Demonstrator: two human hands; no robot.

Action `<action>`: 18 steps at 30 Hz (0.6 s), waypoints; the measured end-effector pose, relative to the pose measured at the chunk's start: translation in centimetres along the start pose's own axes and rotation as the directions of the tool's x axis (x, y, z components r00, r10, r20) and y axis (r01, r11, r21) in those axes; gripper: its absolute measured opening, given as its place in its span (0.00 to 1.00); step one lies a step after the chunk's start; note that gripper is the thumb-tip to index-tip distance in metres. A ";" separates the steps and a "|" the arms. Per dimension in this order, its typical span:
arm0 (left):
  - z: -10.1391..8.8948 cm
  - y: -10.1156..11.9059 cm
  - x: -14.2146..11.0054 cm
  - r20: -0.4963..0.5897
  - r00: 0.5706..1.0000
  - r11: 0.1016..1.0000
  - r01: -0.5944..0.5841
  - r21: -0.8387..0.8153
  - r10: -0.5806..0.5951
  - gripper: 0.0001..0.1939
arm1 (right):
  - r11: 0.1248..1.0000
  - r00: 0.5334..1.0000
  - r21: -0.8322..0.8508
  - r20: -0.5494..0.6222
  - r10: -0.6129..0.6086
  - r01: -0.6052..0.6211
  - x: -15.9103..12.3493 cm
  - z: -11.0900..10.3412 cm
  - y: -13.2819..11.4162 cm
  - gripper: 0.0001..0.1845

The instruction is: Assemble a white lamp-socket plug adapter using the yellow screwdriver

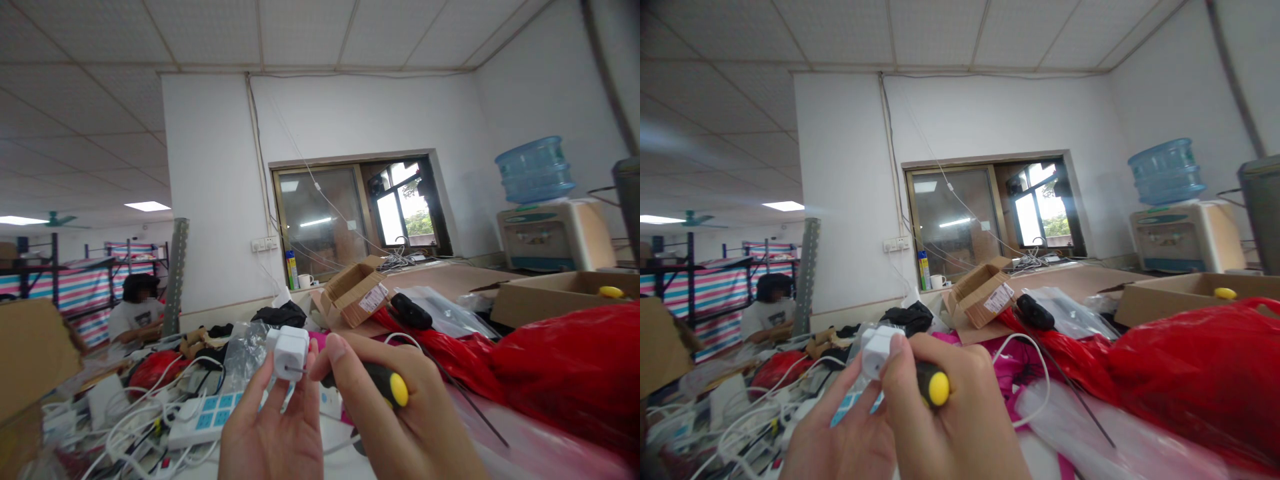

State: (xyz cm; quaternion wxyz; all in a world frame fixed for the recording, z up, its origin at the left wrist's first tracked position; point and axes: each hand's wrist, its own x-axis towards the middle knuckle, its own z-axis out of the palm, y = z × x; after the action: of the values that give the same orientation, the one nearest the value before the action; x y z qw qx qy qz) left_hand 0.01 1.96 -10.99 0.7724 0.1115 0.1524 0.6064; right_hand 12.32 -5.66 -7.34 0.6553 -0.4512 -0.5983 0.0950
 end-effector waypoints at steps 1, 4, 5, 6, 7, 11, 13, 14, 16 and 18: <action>0.0 0.0 0.1 0.000 1.000 1.000 -0.002 0.002 0.002 0.23 | 1.000 1.000 -0.012 0.013 -0.019 0.020 0.1 -0.1 0.1 0.27; 0.0 0.0 0.3 -0.002 1.000 1.000 -0.015 0.002 0.015 0.21 | 0.994 0.994 -0.034 0.032 -0.100 0.101 0.4 -0.4 0.2 0.27; 0.1 0.0 0.4 -0.004 1.000 1.000 -0.022 0.002 0.022 0.20 | 0.991 0.991 -0.037 0.038 -0.126 0.127 0.5 -0.4 0.1 0.28; 0.2 0.0 0.4 -0.004 1.000 1.000 -0.031 0.003 0.031 0.19 | 0.989 0.989 -0.042 0.041 -0.143 0.145 0.5 -0.5 0.1 0.28; 0.2 0.0 0.4 -0.007 0.999 0.999 -0.036 0.002 0.036 0.19 | 0.987 0.988 -0.047 0.038 -0.149 0.150 0.6 -0.5 0.1 0.28; 0.3 0.1 0.2 -0.016 0.999 0.999 -0.039 -0.005 0.039 0.20 | 0.994 0.996 -0.064 0.029 -0.083 0.085 0.4 -0.3 -0.1 0.28; 0.2 0.0 0.2 -0.015 0.999 1.000 -0.029 -0.007 0.029 0.22 | 0.997 0.999 -0.067 0.031 -0.043 0.045 0.2 -0.1 -0.3 0.29; 0.2 0.0 0.2 -0.006 1.000 1.000 -0.024 -0.002 0.024 0.23 | 0.997 0.999 -0.068 0.030 -0.027 0.029 0.2 0.0 -0.4 0.29; 0.1 0.0 0.2 0.007 1.000 1.000 -0.017 0.008 0.017 0.24 | 0.997 0.999 -0.072 0.030 -0.011 0.013 0.1 0.1 -0.4 0.30; 0.1 -0.1 0.2 0.024 1.000 1.000 -0.009 0.020 0.008 0.24 | 0.998 0.999 -0.068 0.043 -0.008 0.011 0.1 0.0 -0.4 0.29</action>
State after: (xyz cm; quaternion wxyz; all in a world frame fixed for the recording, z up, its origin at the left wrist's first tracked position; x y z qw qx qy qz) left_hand 0.14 2.13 -10.93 0.7704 0.1273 0.1489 0.6067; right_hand 12.18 -5.81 -7.03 0.6270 -0.4681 -0.6174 0.0812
